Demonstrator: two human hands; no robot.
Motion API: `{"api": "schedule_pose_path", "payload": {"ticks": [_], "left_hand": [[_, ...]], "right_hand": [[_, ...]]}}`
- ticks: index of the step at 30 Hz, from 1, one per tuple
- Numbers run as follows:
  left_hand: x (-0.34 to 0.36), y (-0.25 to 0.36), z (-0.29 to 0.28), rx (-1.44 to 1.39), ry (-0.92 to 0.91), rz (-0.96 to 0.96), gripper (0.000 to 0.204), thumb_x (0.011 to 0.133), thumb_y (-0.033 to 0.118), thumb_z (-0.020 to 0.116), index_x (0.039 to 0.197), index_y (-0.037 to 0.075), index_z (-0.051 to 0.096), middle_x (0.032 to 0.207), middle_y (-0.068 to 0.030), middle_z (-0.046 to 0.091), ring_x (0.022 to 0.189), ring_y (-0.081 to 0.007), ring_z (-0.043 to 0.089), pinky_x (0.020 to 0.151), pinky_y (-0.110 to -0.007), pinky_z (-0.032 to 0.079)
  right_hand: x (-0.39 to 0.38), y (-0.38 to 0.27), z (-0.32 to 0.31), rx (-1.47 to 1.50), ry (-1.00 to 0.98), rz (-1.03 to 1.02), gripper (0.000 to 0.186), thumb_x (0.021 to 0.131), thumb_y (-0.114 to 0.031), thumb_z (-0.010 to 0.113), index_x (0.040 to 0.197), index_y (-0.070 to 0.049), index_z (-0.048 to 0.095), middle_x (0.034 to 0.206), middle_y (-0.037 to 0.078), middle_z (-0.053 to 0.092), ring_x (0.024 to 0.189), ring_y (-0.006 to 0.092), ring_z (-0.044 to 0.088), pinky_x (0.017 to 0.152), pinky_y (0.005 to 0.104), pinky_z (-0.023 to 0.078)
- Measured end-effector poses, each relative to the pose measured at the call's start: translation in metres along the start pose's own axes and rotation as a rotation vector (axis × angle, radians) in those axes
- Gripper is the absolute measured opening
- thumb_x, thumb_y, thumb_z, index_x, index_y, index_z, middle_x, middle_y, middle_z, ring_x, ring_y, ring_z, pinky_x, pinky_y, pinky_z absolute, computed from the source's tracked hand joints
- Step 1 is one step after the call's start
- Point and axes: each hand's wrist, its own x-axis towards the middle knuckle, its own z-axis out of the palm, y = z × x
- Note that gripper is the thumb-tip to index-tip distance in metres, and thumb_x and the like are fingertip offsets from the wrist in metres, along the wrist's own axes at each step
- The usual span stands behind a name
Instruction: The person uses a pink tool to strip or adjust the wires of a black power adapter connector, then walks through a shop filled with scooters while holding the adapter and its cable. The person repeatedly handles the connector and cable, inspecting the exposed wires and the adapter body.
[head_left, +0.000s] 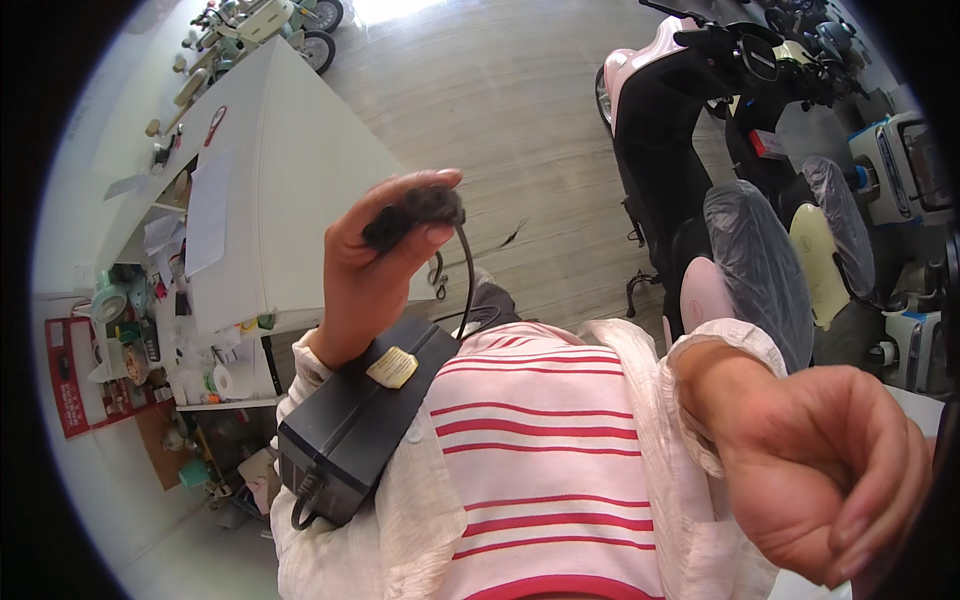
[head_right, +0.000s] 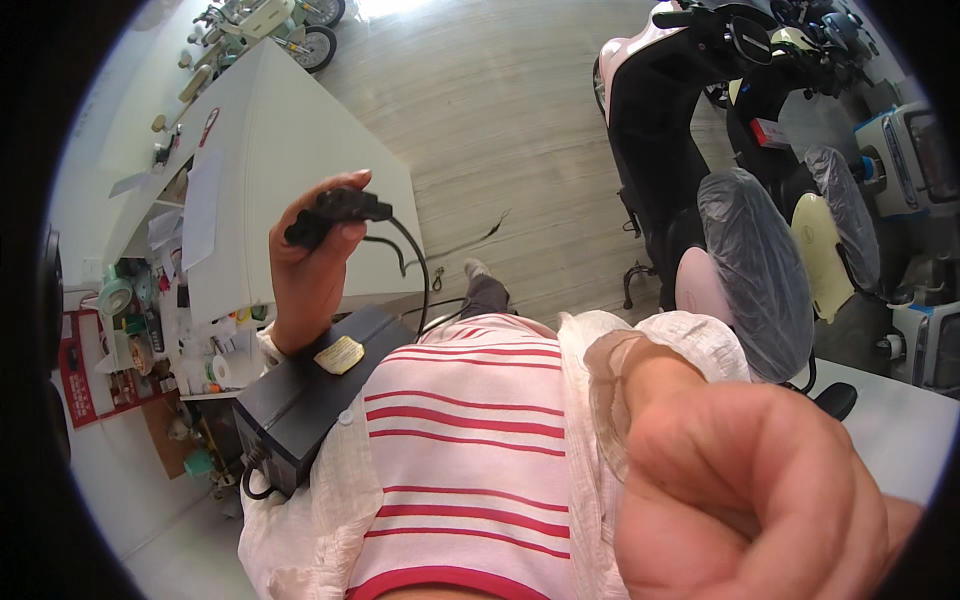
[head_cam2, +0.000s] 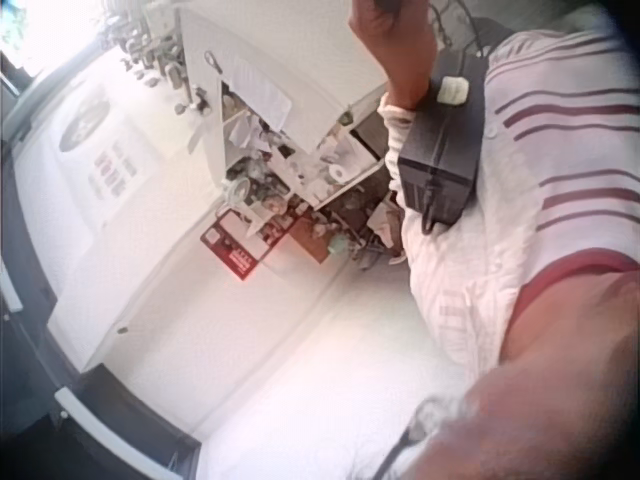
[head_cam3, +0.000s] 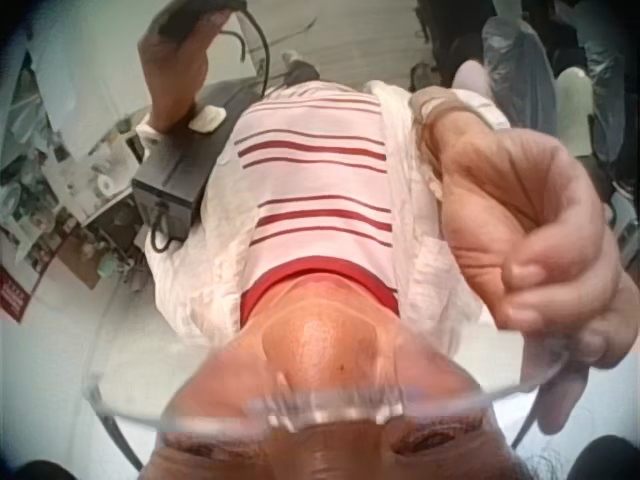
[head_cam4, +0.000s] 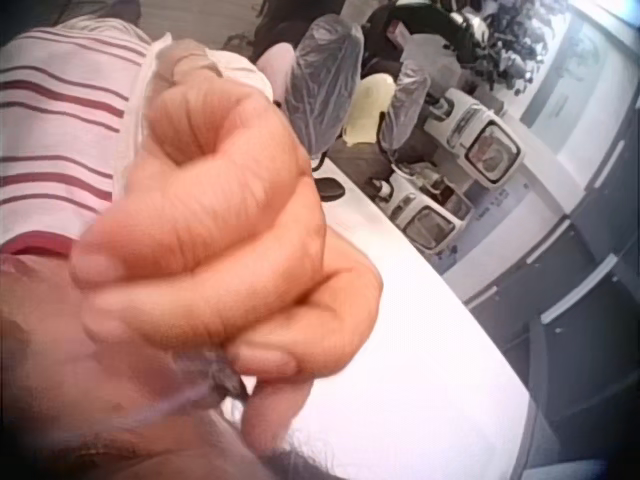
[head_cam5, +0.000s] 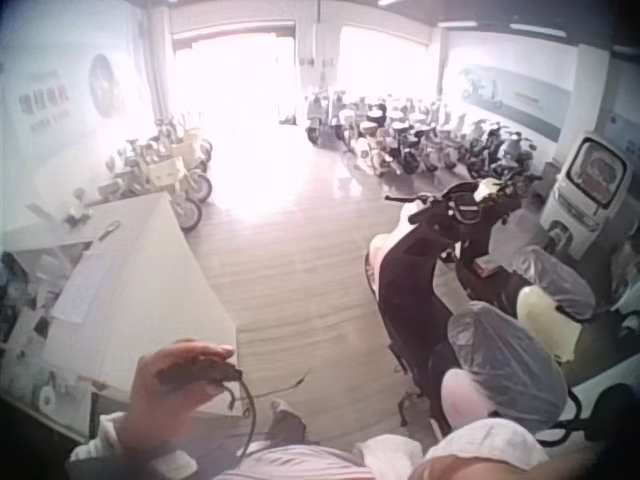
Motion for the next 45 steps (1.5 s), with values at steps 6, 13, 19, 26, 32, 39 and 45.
{"api": "schedule_pose_path", "payload": {"ticks": [6,13,19,26,32,39,45], "left_hand": [[0.078,-0.036,-0.017,0.021,0.015,-0.039,0.030,0.085,-0.003,0.066,0.114,0.002,0.064,0.105,-0.0046,0.067,0.092,-0.0090,0.060,0.082,-0.023,0.049],[0.164,-0.067,-0.067,0.050,0.057,-0.080,0.028,0.084,-0.001,0.069,0.112,0.004,0.067,0.096,-0.0028,0.065,0.085,-0.0081,0.059,0.076,-0.023,0.048],[0.238,-0.106,-0.100,0.028,0.067,-0.139,0.030,0.083,-0.001,0.070,0.112,0.006,0.067,0.093,-0.0020,0.064,0.084,-0.0081,0.059,0.075,-0.022,0.048],[0.340,-0.137,-0.130,0.128,0.131,-0.154,0.031,0.083,-0.003,0.068,0.113,0.005,0.066,0.098,-0.0023,0.065,0.086,-0.0083,0.059,0.075,-0.023,0.049],[0.403,-0.155,-0.167,0.056,0.276,-0.267,0.032,0.085,-0.005,0.065,0.117,0.003,0.063,0.107,-0.0048,0.066,0.091,-0.0087,0.059,0.079,-0.023,0.050],[0.435,-0.182,-0.251,0.022,0.422,-0.450,0.038,0.089,0.001,0.064,0.127,0.003,0.057,0.112,-0.0069,0.064,0.098,-0.0099,0.059,0.085,-0.024,0.049],[0.464,-0.211,-0.318,-0.019,0.463,-0.596,0.044,0.090,0.006,0.063,0.133,0.003,0.051,0.117,-0.0064,0.060,0.094,-0.0088,0.053,0.086,-0.024,0.045]], "right_hand": [[0.005,0.084,0.003,-0.003,-0.020,0.066,0.013,0.078,-0.004,0.071,0.085,-0.004,0.059,0.089,0.001,0.061,0.064,0.0058,0.056,0.058,0.0170,0.048],[0.006,0.213,0.010,0.040,-0.047,0.195,0.020,0.078,-0.007,0.073,0.091,-0.001,0.059,0.091,0.004,0.060,0.059,0.0074,0.054,0.054,0.0190,0.045],[0.000,0.327,0.005,0.072,-0.014,0.405,0.027,0.078,-0.010,0.074,0.096,0.001,0.058,0.093,0.007,0.060,0.056,0.0087,0.052,0.051,0.0206,0.044],[-0.038,0.521,-0.010,-0.138,-0.497,1.126,0.038,0.077,-0.015,0.078,0.102,0.003,0.058,0.094,0.011,0.060,0.053,0.0102,0.052,0.049,0.0221,0.043],[-0.091,0.650,0.018,0.319,-0.795,1.352,0.039,0.075,-0.014,0.081,0.102,0.002,0.057,0.089,0.011,0.063,0.064,0.0104,0.062,0.056,0.0238,0.050],[-0.154,0.755,0.074,0.846,-0.630,1.737,0.025,0.087,0.000,0.065,0.110,0.003,0.056,0.088,0.007,0.066,0.078,0.0105,0.064,0.069,0.0244,0.053],[-0.205,0.830,0.115,1.050,-0.617,1.857,0.025,0.091,0.001,0.060,0.115,0.001,0.055,0.101,0.006,0.065,0.090,0.0101,0.062,0.080,0.0248,0.052]]}}
